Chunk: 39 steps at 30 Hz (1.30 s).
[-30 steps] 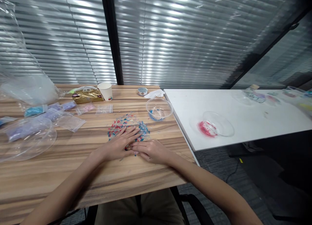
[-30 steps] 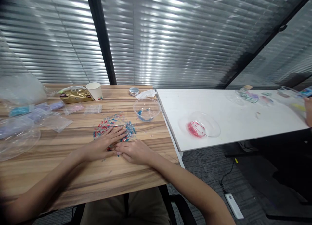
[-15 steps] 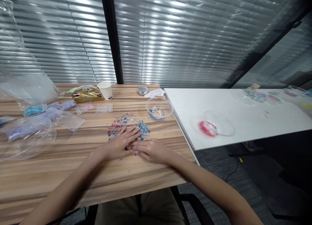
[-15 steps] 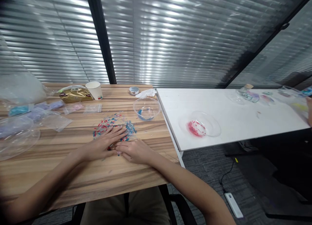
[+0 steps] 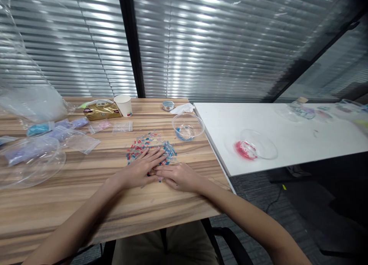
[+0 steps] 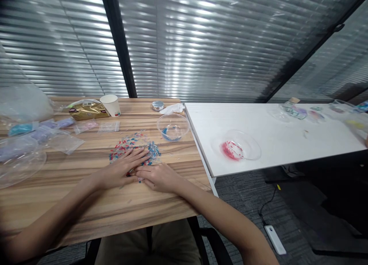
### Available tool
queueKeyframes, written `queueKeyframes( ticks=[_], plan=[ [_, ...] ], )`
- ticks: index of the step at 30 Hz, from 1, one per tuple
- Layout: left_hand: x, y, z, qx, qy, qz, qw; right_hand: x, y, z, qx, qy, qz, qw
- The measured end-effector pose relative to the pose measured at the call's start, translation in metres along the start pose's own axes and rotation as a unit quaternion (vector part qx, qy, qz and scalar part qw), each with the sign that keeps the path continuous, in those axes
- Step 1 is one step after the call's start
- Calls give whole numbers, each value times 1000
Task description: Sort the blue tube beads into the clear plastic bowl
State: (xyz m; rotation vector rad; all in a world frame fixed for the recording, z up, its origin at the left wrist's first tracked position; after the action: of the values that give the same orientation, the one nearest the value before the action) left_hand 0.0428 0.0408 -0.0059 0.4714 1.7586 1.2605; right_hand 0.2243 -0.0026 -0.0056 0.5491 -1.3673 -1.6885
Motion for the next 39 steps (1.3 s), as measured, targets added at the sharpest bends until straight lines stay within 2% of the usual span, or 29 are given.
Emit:
queueKeyframes(
  ticks=[8,14,30,39],
  plan=[
    [3,-3,0,-10,-10,5,1000,-1,-1,0,2,0,-2,1000],
    [2,-3,0,5,10,2,1000,-1,-1,0,-4,0,-5,1000],
    [2,-2,0,6,4,12,1000,-1,-1,-1,-2,2,-10,1000],
    [4,-5,-1,-9,-8,7,1000,-2,-3,-2,-8,7,-6,1000]
  ],
)
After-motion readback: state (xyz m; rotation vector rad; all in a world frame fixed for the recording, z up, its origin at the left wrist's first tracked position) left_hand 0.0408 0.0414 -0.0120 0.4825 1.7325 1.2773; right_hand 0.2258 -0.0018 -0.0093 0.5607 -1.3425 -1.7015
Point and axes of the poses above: each hand's wrist, its own z-axis towards the middle knuckle, its own y-axis out of the back of the hand, x = y × z, the point moved 2 cm from there along z, towards the middle knuckle, and after that the axes turned 9 degrees about -z, right-handed, at the moved point
